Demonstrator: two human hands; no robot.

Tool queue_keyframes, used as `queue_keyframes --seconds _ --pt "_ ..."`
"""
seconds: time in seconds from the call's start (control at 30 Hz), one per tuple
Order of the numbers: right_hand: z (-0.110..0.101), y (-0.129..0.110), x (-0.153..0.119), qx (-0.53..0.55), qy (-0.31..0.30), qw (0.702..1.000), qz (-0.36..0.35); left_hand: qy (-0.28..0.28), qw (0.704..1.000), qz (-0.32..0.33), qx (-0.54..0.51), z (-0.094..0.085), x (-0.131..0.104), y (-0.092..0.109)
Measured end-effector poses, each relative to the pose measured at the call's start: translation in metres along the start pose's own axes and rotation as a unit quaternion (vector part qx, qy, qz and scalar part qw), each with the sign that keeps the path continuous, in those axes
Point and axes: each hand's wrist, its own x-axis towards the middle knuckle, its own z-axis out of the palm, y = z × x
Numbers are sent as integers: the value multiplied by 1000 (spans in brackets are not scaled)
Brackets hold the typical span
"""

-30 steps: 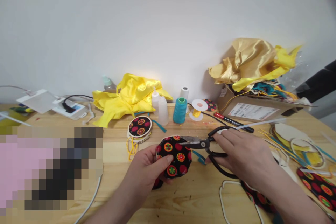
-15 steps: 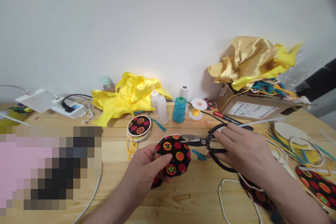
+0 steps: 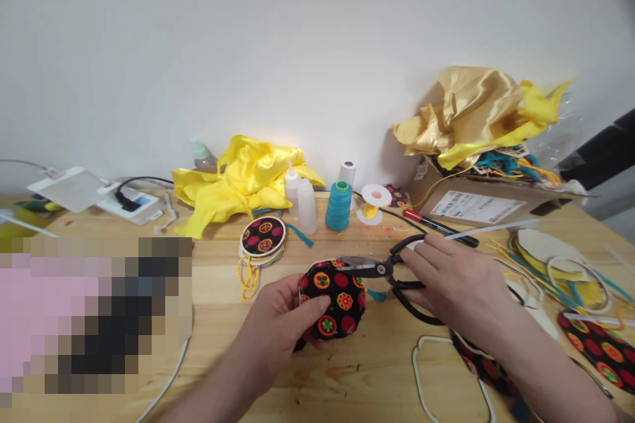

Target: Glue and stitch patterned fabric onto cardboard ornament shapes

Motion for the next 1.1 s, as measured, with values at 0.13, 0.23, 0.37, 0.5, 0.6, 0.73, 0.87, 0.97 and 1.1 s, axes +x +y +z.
queue_keyframes --seconds 0.13,0.23,0.37,0.5,0.6,0.73,0.87,0.97,1.1 --pt "1 0 0 2 7 1000 -1 -4 1000 5 8 0 1 1" --pt "1 0 1 3 9 1000 -2 -1 1000 3 16 -1 1 1" --pt "0 0 0 1 12 1000 -5 -2 1000 4 12 0 0 0" --pt "0 0 0 -13 19 1000 -11 2 1000 -2 11 0 0 1" --pt "3 0 -1 -28 30 999 -23 6 1000 -4 12 1 0 1" --pt "6 2 -2 -6 42 998 49 -2 1000 3 -9 1 0 1" --pt "3 4 1 85 -6 980 178 3 1000 -4 -6 1 0 1" --pt "-2 3 4 114 -42 972 202 4 1000 -6 -17 1 0 0" --pt "-7 -2 4 82 -5 982 171 8 1000 -5 -23 1 0 -1"
